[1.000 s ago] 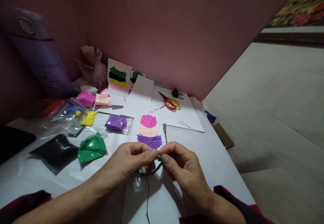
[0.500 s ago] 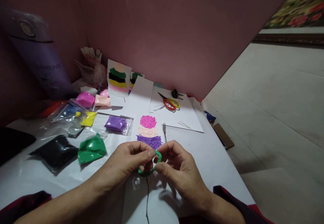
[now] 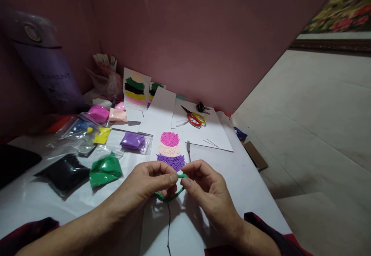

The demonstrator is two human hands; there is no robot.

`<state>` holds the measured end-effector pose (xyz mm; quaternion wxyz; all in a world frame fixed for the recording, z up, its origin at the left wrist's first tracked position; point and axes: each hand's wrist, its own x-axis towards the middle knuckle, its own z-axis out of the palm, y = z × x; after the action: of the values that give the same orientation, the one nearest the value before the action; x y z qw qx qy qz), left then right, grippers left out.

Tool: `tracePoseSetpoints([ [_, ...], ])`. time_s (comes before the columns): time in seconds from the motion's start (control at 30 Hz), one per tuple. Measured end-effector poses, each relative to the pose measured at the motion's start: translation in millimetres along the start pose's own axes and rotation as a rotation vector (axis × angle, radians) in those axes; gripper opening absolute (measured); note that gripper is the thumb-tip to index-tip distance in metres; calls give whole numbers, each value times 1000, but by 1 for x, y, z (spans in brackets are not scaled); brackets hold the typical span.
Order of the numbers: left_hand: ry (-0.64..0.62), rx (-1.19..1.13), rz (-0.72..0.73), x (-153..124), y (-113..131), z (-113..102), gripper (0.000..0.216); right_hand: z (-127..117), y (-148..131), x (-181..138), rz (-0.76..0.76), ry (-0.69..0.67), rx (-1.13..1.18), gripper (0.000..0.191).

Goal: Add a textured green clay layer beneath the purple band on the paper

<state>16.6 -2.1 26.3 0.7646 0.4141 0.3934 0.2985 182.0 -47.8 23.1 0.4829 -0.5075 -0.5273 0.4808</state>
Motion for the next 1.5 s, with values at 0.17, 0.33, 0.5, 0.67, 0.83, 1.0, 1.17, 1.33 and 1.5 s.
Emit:
tracePoseSetpoints([
  [0.17, -18, 28, -6, -1, 1, 1, 25, 1, 0, -2, -3, -23, 11, 11],
  [0.33, -45, 46, -33, -2, 1, 1, 29, 3, -3, -1, 8, -36, 51, 15],
  [0.5, -15, 68, -37, -1, 2, 0, 25, 1, -2, -1, 17, -25, 4, 17],
  [0.67, -18, 12, -28, 0, 0, 0, 25, -1, 1, -2, 32, -27, 15, 18],
  [0.83, -44, -37, -25, -1, 0, 0, 29, -1, 1, -2, 4, -36, 8, 13],
  [1.0, -65, 17, -46, 0, 1, -2, 27, 0, -2, -2, 19, -33, -3, 17],
  [1.17, -72, -99, -43, 1, -3, -2, 31, 1, -5, -1, 37, -25, 93, 22],
  [1.33, -114, -232, -33, 1, -5, -2, 33, 3, -1, 0, 107, -122, 213, 30],
  [1.5, -157, -260, -25, -1, -2, -3, 36, 4, 1, 0, 106, -79, 175, 24],
])
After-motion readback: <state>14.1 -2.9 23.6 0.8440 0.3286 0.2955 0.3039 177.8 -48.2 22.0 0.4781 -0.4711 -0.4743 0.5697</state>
